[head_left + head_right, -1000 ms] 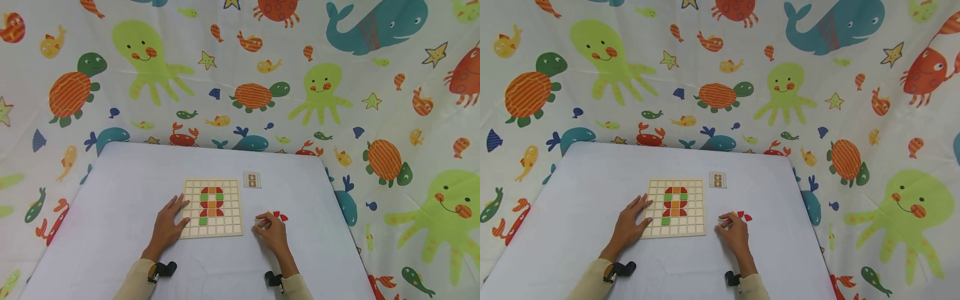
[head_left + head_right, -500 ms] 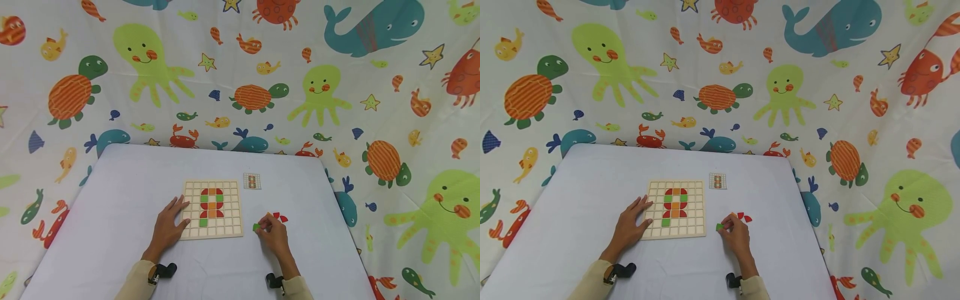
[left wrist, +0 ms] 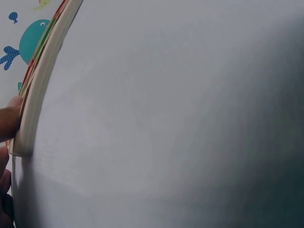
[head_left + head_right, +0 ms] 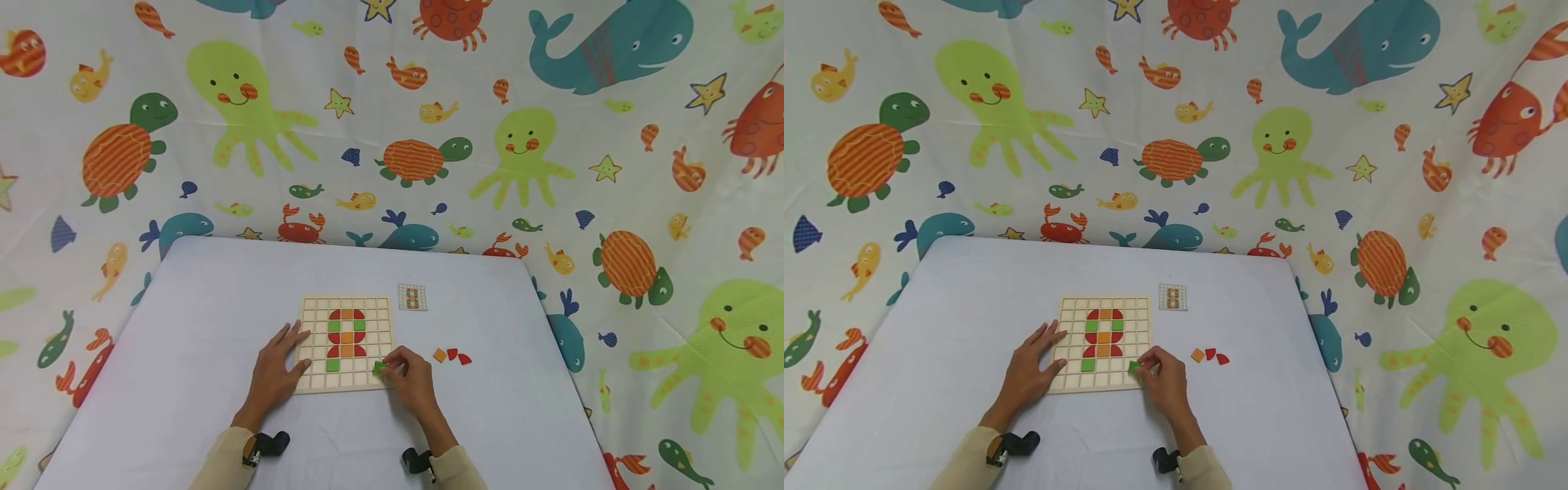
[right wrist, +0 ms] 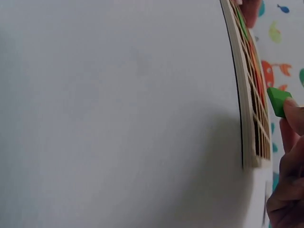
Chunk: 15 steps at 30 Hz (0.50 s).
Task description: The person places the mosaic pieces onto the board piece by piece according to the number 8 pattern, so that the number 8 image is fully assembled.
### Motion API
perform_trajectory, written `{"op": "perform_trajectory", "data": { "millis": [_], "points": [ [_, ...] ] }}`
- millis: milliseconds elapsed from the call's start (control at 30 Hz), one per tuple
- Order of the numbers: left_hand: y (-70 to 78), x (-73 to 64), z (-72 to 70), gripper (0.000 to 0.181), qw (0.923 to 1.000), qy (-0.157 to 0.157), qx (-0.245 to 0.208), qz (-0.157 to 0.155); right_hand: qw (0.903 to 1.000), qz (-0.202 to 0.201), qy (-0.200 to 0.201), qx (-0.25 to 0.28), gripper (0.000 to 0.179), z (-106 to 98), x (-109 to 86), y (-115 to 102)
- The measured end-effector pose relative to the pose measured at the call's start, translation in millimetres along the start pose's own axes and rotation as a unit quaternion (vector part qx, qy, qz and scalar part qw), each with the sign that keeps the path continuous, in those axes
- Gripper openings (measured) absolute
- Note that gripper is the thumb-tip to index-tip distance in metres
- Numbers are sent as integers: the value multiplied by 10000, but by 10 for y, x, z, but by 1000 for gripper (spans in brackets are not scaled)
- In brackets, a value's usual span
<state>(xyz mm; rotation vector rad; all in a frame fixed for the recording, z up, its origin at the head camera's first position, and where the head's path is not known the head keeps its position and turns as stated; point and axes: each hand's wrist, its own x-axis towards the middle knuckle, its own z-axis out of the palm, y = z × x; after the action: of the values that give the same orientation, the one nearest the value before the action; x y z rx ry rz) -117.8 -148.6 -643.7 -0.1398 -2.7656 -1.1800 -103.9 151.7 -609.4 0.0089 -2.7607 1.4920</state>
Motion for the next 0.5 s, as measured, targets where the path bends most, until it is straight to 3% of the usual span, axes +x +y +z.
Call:
{"op": "perform_trajectory", "data": {
  "millis": [233,500],
  "points": [
    [5,-6,10,63,10000,56,-18,44,9995,101,-149,-250,16,228,76,-160],
    [-4,2,11,63,9999,111,-5,111,9953,245,-106,-928,13,374,144,-253]
  ]
}}
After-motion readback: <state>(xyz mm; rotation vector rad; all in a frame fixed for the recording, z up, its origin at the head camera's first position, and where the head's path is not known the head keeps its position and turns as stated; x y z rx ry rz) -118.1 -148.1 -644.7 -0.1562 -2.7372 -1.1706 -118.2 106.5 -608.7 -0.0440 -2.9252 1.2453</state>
